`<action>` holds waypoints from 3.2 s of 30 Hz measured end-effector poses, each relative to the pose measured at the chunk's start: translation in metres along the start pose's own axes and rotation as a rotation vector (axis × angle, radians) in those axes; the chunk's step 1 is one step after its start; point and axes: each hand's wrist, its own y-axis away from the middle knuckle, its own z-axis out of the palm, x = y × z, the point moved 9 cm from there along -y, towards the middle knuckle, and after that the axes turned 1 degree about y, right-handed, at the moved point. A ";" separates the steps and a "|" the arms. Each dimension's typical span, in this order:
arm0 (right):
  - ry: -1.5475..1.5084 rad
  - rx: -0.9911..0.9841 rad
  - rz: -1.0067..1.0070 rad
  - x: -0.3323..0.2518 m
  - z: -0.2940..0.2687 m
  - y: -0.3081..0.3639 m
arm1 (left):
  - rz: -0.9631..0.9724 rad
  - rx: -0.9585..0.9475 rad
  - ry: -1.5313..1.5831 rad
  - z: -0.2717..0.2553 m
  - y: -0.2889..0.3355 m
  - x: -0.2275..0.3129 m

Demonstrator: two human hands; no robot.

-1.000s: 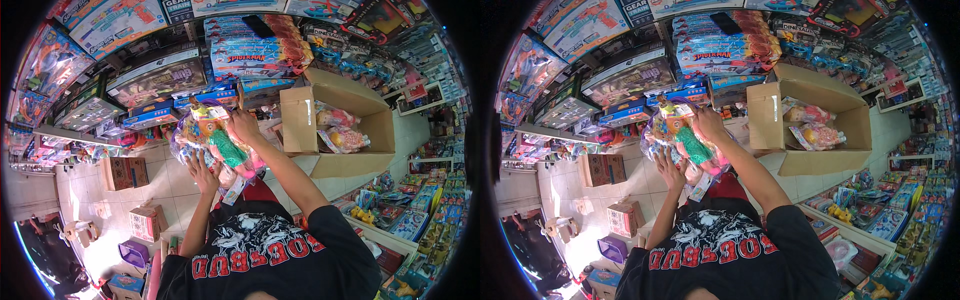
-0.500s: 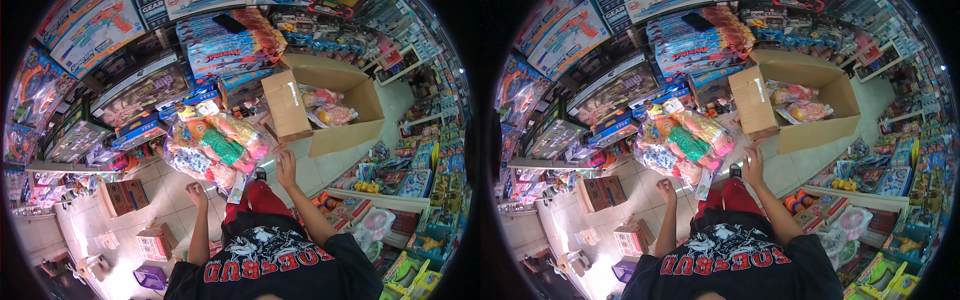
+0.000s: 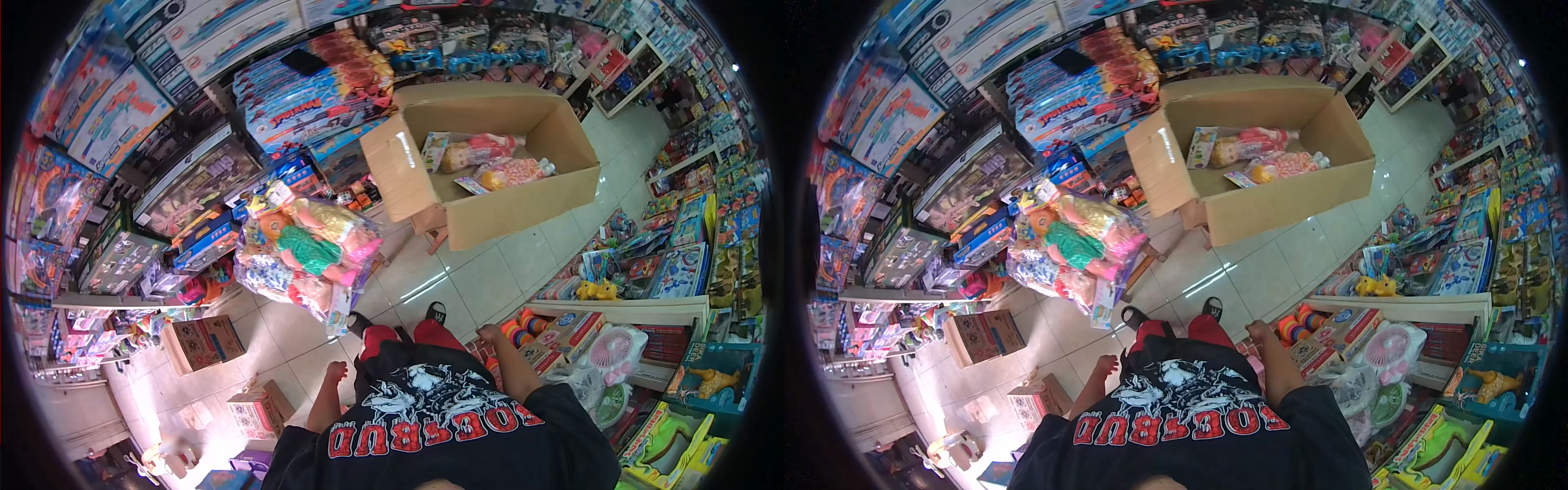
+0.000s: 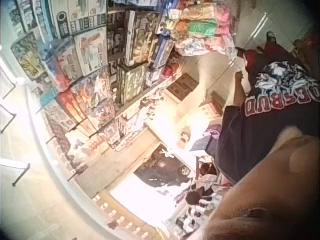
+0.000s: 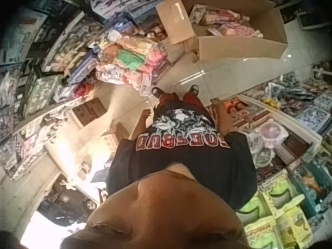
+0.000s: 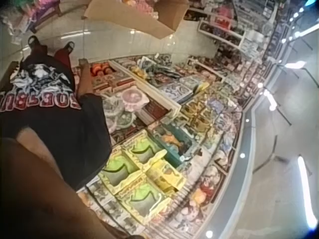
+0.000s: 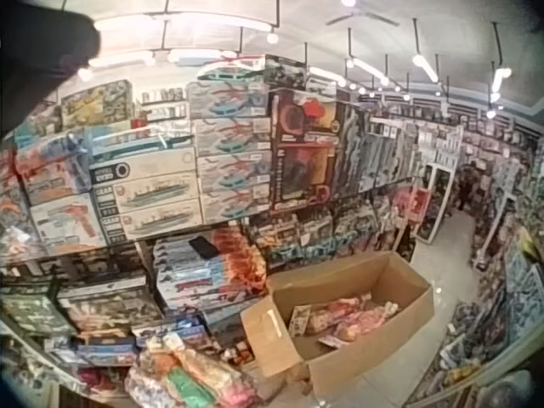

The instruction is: Unpacking dolls from a cardboard box and placing them into a purple plastic basket.

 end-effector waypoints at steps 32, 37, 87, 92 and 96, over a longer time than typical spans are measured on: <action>-0.514 0.109 0.094 0.133 -0.119 -0.038 | 0.322 -0.140 -0.192 0.163 -0.030 0.188; -0.571 0.159 0.142 0.124 -0.140 -0.035 | 0.820 -0.190 -0.461 0.178 -0.059 0.277; -0.149 0.514 -0.885 -0.312 -0.775 -0.031 | 0.732 2.031 0.382 0.135 0.345 0.529; 0.181 0.359 -0.844 -0.330 -0.736 -0.064 | 1.032 1.460 -0.342 0.157 0.360 0.725; 0.488 0.373 -0.718 -0.339 -0.705 -0.091 | 0.857 0.745 -0.511 0.198 0.263 0.826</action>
